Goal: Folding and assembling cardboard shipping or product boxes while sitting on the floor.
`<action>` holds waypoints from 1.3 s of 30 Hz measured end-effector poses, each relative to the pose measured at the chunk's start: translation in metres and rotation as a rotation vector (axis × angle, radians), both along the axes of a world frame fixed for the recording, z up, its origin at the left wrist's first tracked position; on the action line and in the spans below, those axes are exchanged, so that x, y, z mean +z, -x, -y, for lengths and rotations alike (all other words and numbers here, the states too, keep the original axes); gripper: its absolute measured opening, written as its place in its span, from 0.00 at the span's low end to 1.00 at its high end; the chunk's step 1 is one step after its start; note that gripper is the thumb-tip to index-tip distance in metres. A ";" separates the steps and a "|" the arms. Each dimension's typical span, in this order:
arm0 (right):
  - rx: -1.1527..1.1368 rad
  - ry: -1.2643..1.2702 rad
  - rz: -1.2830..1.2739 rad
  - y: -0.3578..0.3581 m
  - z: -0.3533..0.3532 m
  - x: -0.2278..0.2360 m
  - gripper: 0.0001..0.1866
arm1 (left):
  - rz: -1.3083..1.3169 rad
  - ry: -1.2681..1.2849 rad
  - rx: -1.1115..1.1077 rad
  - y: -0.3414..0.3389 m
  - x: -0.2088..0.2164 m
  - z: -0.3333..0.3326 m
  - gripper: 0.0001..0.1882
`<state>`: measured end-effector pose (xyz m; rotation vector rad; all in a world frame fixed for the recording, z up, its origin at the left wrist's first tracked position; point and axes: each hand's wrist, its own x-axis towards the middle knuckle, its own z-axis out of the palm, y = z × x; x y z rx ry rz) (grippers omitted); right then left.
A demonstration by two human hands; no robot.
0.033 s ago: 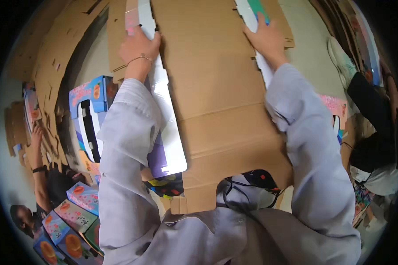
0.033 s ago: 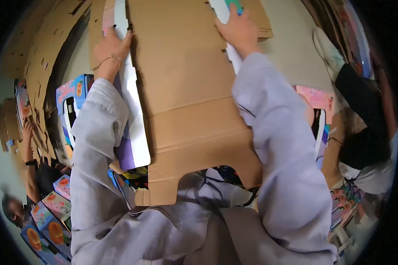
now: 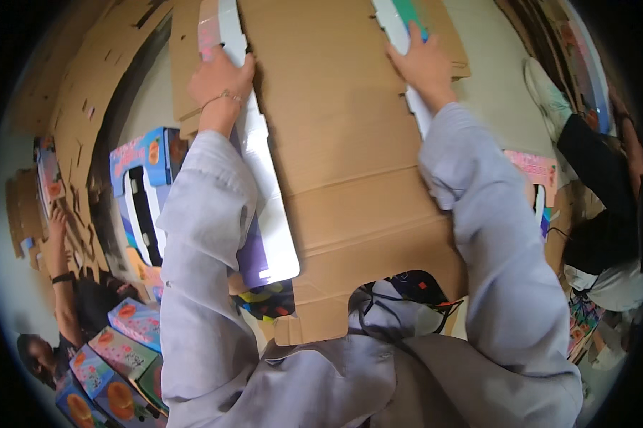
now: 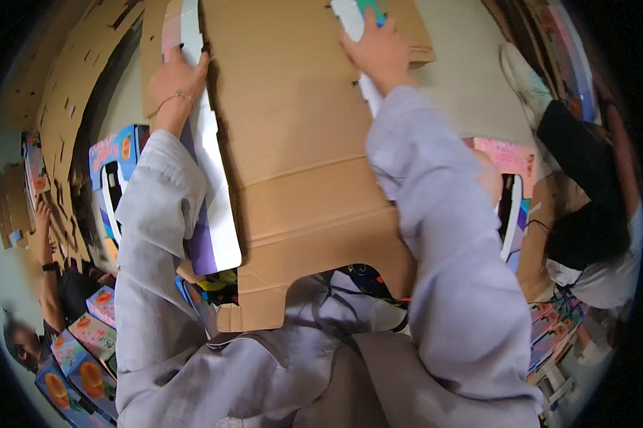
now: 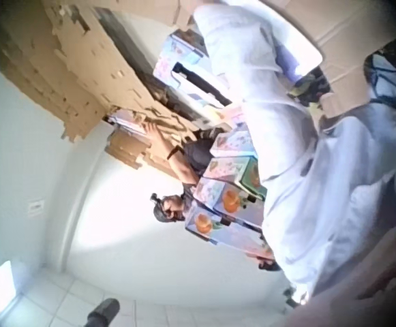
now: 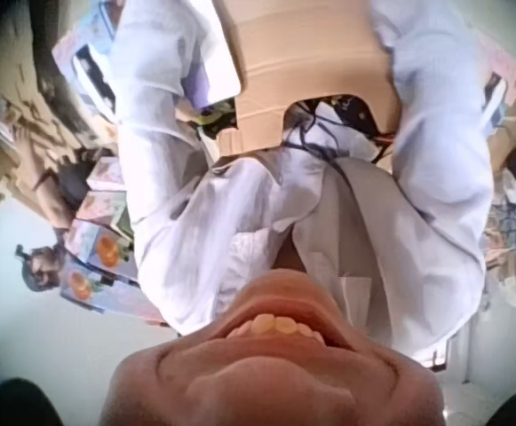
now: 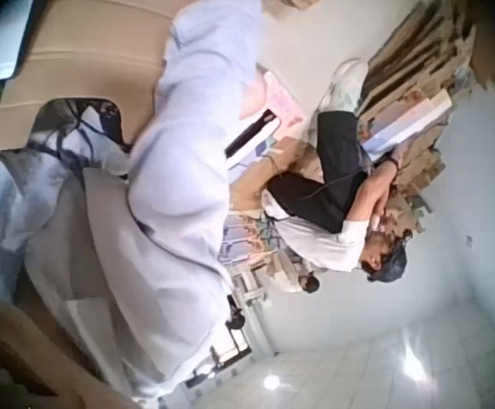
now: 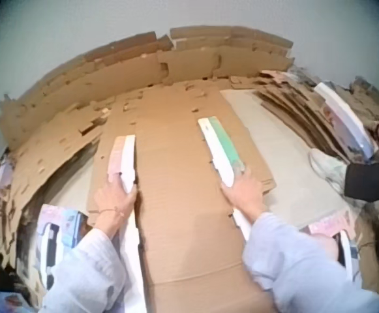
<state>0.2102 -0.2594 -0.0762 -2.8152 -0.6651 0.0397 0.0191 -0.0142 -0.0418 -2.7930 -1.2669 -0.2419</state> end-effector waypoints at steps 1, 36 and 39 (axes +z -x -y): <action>-0.007 -0.007 0.028 0.000 -0.001 -0.001 0.41 | 0.012 0.021 0.016 -0.001 0.002 -0.001 0.32; -0.006 -0.001 -0.057 0.010 0.004 0.034 0.41 | -0.024 0.067 -0.013 0.018 -0.004 0.013 0.39; -0.022 0.027 -0.047 0.011 0.004 0.028 0.40 | -0.002 0.093 -0.035 0.018 -0.006 0.009 0.38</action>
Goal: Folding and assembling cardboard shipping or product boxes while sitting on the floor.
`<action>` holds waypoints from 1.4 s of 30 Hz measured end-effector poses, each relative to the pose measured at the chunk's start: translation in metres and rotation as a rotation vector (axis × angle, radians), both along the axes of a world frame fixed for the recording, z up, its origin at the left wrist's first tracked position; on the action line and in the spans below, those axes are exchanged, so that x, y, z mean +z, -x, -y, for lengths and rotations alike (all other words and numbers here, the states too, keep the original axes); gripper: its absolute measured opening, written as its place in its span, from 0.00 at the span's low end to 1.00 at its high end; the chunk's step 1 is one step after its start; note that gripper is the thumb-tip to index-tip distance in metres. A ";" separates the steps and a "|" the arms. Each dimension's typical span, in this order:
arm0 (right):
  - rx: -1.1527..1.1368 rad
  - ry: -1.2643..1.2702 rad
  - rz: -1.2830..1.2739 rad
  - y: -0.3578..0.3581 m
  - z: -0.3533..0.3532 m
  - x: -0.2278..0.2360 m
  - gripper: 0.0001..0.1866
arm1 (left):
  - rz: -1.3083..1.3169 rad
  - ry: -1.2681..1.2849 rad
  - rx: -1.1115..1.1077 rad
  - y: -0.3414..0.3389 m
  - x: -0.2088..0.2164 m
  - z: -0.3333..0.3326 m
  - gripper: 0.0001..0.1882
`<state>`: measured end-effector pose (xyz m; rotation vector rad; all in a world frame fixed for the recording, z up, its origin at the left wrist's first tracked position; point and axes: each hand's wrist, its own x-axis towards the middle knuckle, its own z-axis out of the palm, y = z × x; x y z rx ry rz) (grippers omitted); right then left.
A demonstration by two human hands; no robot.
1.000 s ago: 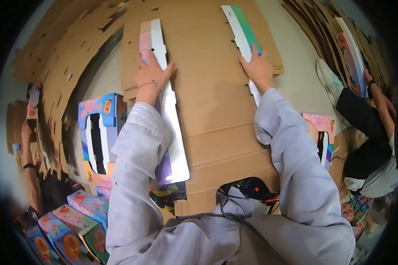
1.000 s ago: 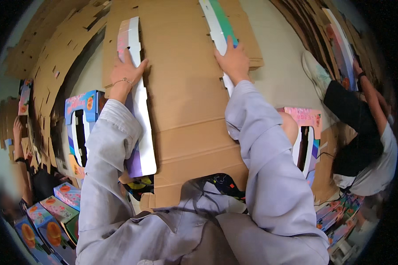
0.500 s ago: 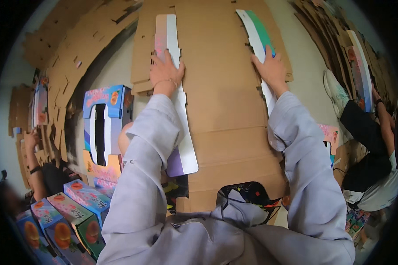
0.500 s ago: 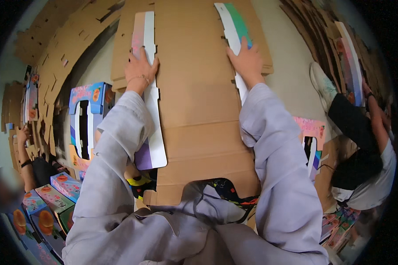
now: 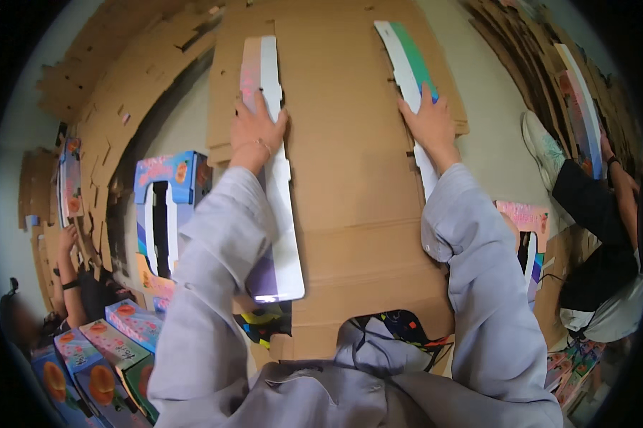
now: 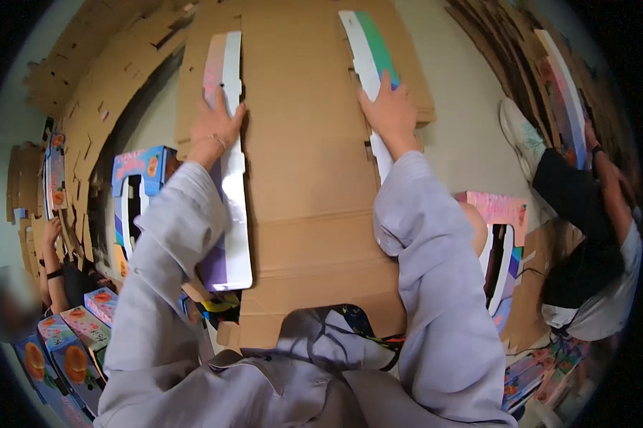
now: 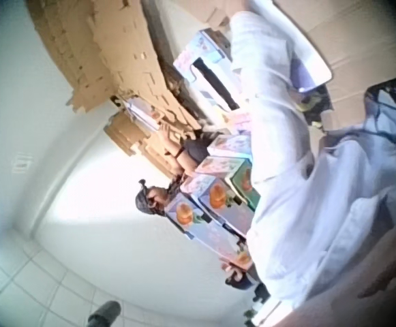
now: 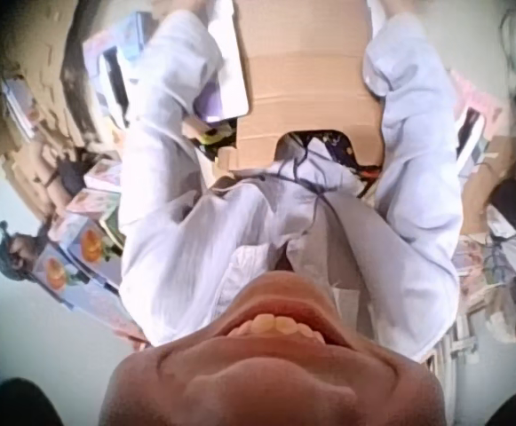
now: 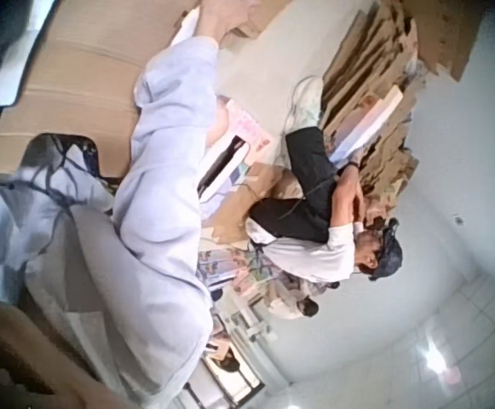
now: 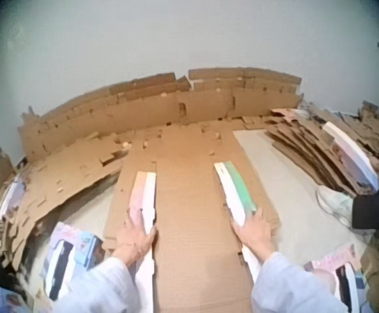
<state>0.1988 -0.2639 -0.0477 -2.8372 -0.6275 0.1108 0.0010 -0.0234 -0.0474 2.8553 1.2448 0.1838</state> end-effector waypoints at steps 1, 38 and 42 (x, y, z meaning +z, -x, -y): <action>-0.007 -0.035 0.020 0.001 0.000 -0.003 0.40 | -0.018 0.019 0.005 0.000 0.000 -0.001 0.38; 0.026 0.113 0.218 -0.001 -0.004 -0.022 0.28 | -0.107 -0.088 0.050 -0.008 -0.010 0.001 0.39; 0.001 -0.017 0.088 -0.003 0.000 -0.018 0.31 | -0.042 -0.126 0.033 -0.007 -0.013 0.000 0.39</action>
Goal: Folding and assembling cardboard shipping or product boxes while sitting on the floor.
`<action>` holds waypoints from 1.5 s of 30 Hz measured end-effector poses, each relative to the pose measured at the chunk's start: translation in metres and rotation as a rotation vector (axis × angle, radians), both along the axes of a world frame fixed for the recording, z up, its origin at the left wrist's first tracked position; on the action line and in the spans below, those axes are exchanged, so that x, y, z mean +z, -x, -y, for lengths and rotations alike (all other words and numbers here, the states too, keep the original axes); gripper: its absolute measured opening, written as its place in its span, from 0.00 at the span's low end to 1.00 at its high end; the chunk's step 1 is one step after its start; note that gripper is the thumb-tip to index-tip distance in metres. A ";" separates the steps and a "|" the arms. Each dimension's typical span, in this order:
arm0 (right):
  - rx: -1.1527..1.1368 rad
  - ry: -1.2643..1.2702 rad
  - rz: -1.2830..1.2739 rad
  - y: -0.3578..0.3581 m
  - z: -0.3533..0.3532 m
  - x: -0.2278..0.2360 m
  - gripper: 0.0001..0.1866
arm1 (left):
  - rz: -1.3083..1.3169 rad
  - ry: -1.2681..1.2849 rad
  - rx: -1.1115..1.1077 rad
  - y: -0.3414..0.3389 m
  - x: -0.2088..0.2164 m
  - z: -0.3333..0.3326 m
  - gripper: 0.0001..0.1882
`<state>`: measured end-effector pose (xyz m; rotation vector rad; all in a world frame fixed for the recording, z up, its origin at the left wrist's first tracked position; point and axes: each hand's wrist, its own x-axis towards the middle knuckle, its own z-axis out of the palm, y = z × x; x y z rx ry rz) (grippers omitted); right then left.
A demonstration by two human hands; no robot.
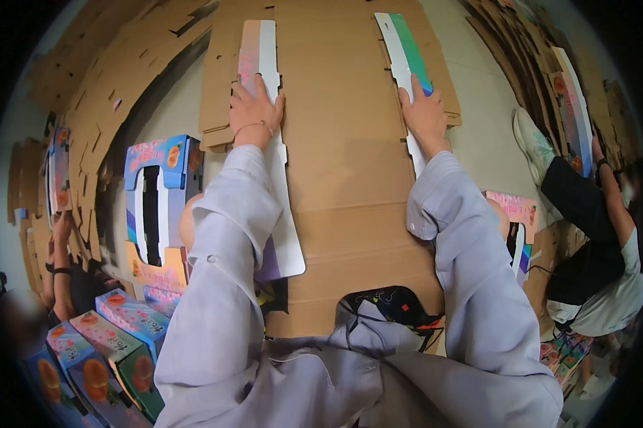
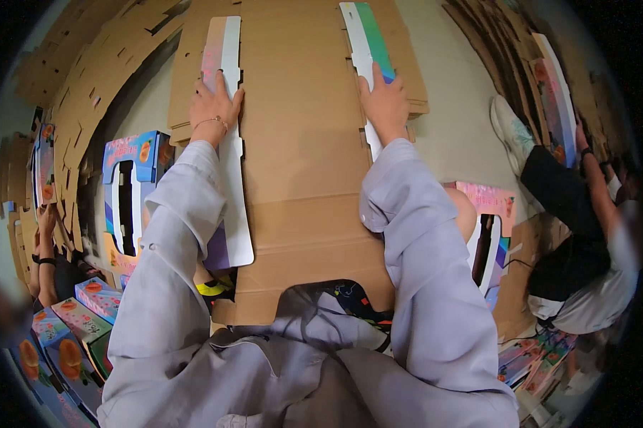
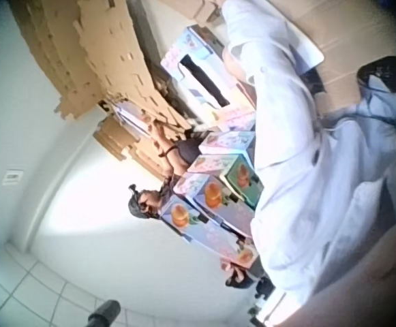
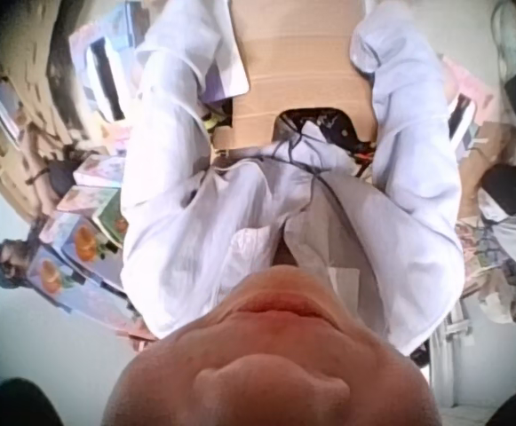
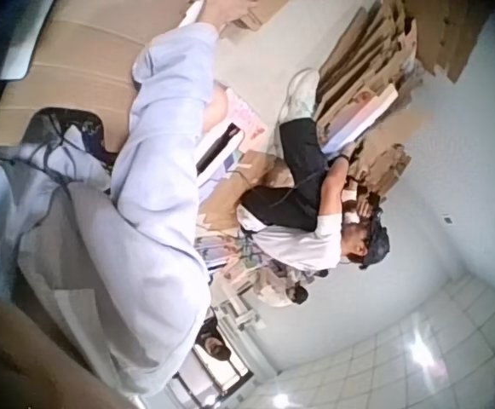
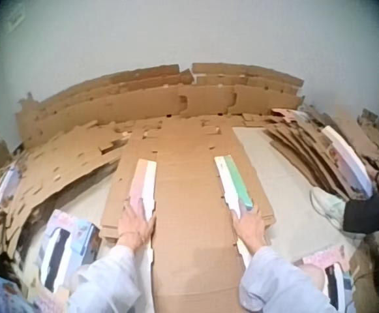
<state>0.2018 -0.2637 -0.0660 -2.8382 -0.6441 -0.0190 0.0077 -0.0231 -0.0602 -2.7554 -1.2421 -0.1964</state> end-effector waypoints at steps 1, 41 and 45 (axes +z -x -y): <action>0.009 -0.054 -0.048 -0.003 0.003 0.003 0.35 | 0.009 0.059 0.013 0.000 0.000 -0.002 0.39; -0.166 -1.414 -1.000 0.087 0.187 0.096 0.34 | 1.077 2.090 0.107 0.036 0.092 0.045 0.30; -0.182 -1.374 -1.000 0.078 0.170 0.073 0.35 | 1.046 2.124 0.164 0.026 0.083 0.049 0.31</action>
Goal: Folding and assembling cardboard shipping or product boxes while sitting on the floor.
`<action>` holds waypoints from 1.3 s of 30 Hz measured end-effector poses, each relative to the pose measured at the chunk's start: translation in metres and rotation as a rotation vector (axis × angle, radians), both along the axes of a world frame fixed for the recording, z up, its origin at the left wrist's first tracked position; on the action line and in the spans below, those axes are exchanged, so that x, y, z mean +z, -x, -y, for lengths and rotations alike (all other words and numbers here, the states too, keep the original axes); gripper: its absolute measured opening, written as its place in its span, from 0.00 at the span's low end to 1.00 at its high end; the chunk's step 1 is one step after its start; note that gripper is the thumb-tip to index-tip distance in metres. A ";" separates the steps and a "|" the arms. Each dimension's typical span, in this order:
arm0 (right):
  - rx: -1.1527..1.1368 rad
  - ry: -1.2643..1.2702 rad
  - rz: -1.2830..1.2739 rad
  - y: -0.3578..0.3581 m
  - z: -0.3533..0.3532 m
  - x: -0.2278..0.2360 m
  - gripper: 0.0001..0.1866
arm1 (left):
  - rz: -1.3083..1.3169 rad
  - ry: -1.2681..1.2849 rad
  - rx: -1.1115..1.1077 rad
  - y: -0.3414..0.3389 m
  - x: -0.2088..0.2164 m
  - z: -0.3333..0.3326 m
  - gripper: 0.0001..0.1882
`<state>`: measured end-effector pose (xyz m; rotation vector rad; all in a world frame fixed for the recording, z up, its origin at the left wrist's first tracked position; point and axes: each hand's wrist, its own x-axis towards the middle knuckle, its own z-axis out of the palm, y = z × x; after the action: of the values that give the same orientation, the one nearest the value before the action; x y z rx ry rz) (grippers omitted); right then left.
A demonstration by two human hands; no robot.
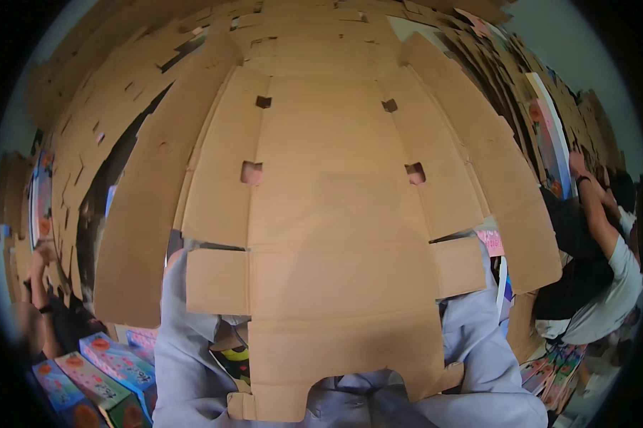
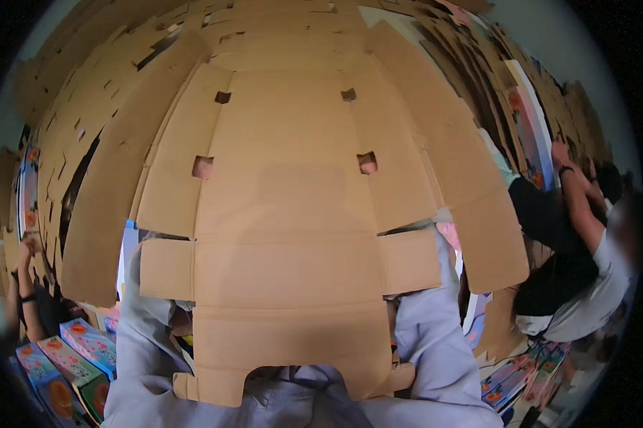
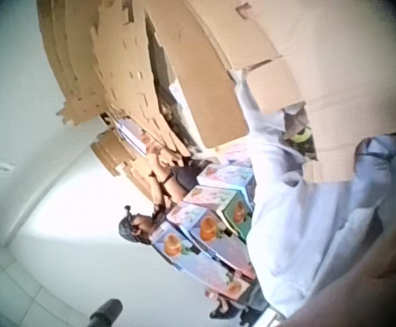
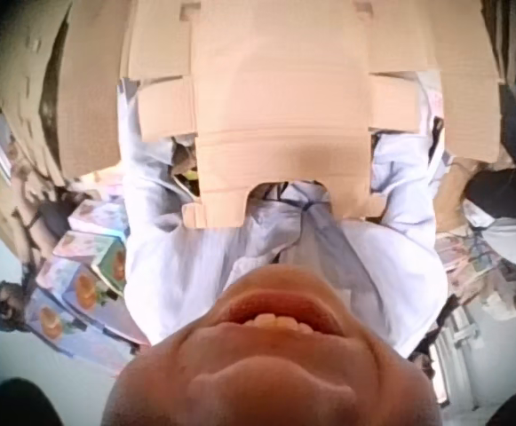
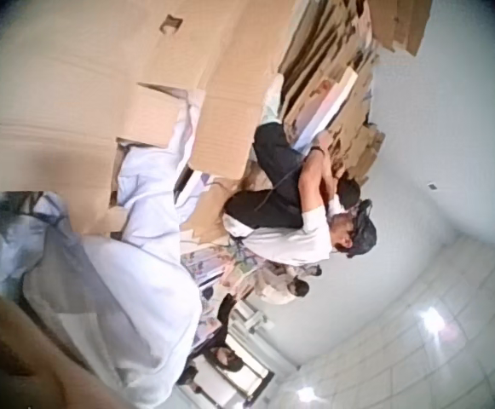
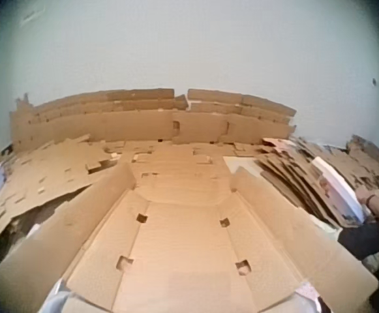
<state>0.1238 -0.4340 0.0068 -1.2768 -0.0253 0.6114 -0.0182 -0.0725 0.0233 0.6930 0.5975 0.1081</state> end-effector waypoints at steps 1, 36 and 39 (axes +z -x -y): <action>0.008 0.005 0.002 -0.006 -0.007 -0.005 0.35 | -0.011 0.007 -0.006 -0.004 0.000 0.000 0.31; 0.271 -0.041 -0.119 -0.053 -0.129 -0.047 0.45 | -0.066 -0.515 -0.021 -0.028 -0.003 -0.034 0.41; 0.289 -0.048 -0.114 -0.064 -0.137 -0.054 0.45 | -0.244 -0.799 -0.130 -0.037 -0.030 -0.018 0.45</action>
<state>0.1876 -0.2967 -0.0473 -1.1992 -0.1307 0.9264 0.0190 -0.0542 -0.0066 1.5331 0.7424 0.1432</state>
